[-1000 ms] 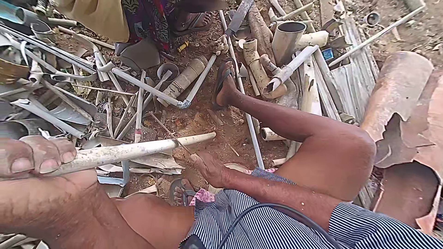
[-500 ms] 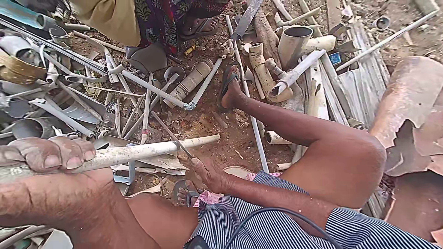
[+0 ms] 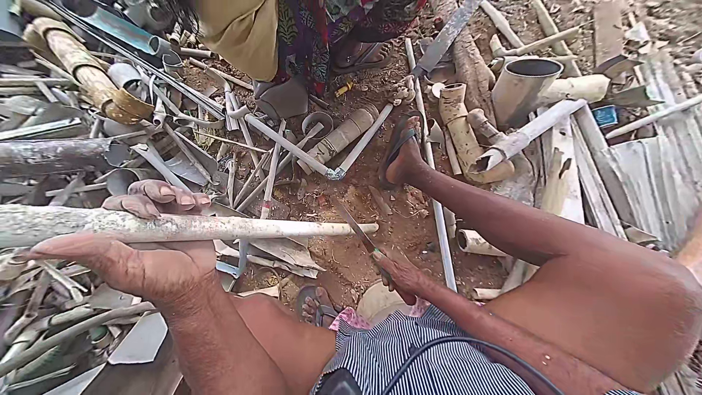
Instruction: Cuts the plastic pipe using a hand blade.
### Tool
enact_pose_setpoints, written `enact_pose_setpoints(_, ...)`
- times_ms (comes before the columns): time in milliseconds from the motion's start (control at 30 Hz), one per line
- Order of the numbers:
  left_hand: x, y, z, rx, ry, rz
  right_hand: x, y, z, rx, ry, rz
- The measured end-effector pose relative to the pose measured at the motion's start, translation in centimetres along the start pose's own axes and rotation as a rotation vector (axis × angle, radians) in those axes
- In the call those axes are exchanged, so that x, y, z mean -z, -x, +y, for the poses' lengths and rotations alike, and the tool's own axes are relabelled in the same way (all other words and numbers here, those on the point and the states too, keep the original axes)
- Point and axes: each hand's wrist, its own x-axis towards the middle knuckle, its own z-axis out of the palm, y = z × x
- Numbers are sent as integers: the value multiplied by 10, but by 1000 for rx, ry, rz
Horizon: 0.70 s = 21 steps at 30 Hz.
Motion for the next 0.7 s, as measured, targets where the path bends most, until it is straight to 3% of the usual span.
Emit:
enact_pose_setpoints(300, -5, 1, 15, -26, 64, 284, -18, -5, 8, -378, -451, 92)
enact_pose_setpoints(367, 1, 2, 11, -17, 80, 261, -30, 2, -12, -313, -409, 0)
enact_pose_setpoints(467, 5, 3, 7, -9, 54, 219, -56, 15, -73, 12, -210, -169)
enact_pose_setpoints(567, 4, 3, 8, -4, 31, 241, -66, 11, -101, 255, 7, -166)
enact_pose_setpoints(633, 3, 3, 8, 11, 46, 234, -54, 0, -73, 219, -14, -87)
enact_pose_setpoints(700, 5, 5, 6, -2, 53, 227, -32, -8, -25, -66, -148, 4)
